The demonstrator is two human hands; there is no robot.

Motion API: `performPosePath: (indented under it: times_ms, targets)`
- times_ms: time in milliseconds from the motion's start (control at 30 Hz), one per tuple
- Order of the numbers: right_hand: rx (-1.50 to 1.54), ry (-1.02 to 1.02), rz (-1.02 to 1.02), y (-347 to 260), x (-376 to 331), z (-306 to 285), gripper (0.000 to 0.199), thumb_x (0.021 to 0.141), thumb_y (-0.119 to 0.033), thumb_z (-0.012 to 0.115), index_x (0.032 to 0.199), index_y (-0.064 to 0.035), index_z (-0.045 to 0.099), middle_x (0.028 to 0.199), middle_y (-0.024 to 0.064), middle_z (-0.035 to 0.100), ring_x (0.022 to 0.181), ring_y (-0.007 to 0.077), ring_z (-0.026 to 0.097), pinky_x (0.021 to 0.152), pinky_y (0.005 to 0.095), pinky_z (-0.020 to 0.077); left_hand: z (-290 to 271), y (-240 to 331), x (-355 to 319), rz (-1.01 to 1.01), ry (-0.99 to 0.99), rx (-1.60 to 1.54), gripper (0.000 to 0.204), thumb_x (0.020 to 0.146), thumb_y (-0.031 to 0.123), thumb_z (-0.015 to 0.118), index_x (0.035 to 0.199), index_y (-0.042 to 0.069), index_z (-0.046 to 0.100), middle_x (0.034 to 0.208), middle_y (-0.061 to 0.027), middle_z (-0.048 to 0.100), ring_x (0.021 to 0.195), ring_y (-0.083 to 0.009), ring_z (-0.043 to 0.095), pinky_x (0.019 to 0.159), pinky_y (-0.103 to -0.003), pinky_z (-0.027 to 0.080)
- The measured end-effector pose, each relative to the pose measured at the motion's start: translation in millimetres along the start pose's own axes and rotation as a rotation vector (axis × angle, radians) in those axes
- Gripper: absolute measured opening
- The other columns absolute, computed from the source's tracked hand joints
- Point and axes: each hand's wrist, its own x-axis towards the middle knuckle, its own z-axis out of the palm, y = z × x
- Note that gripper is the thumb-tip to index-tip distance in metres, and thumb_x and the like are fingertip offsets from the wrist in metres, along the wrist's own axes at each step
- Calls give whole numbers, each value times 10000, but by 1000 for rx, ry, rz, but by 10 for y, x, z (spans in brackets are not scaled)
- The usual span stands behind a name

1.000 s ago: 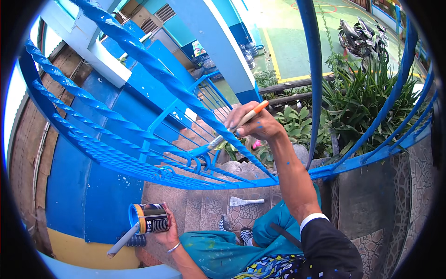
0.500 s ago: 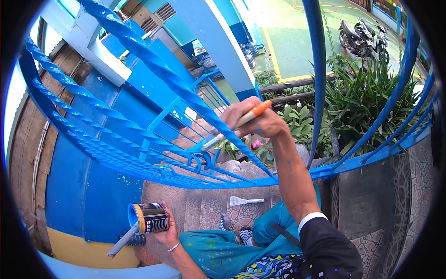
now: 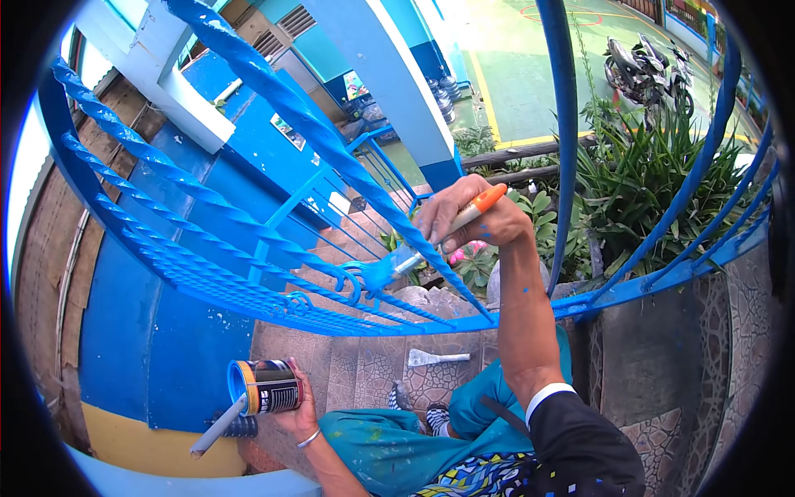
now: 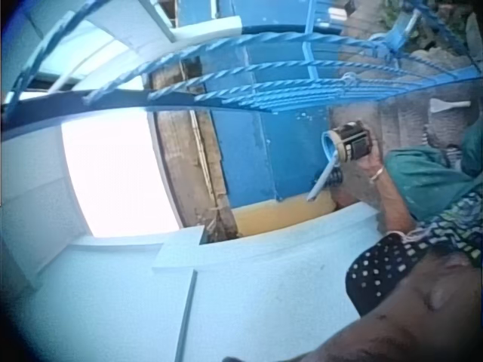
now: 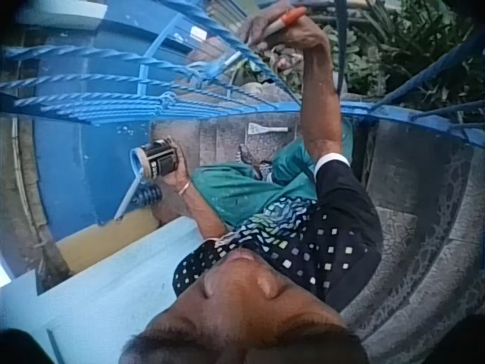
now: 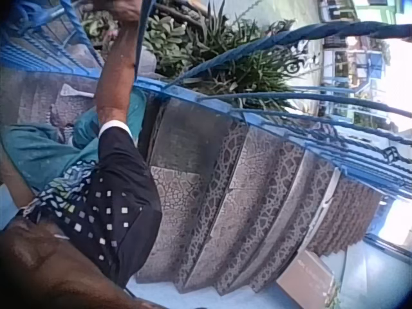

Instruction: Painting a blue metal staircase fence using a brush and blue paint.

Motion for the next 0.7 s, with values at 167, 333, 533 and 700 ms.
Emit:
performPosePath:
  times_ms: [167, 333, 533, 700]
  targets:
    - [249, 263, -109, 274, -227, 6, 247, 720, -4, 885, 945, -25, 784, 970, 184, 767, 1064, 362, 730, 940, 492, 588, -54, 45, 41, 6, 52, -17, 668, 863, 411, 708, 1476, 175, 587, 1517, -117, 570, 1480, -472, 382, 1110, -624, 436]
    - [260, 339, -49, 465, -103, 125, 271, 756, -1, 871, 1004, -63, 783, 1048, 172, 764, 1160, 392, 703, 1046, 555, 540, -54, 47, 32, -2, 76, -31, 674, 861, 415, 712, 1475, 168, 587, 1511, -129, 572, 1477, -470, 388, 1110, -625, 438]
    - [340, 264, 23, 675, -526, 77, 294, 671, 16, 921, 931, -27, 790, 1030, 173, 756, 1029, 337, 742, 916, 471, 605, -4, 36, 4, 26, 69, -35, 652, 921, 417, 647, 1498, 132, 545, 1554, -164, 512, 1494, -473, 356, 1135, -641, 398]
    - [342, 374, -28, 754, -583, 33, 268, 750, 10, 875, 991, -44, 771, 1074, 182, 742, 1077, 386, 726, 923, 511, 617, -8, -2, 3, 0, 28, -51, 676, 913, 410, 664, 1505, 112, 530, 1564, -192, 488, 1493, -469, 356, 1140, -635, 394]
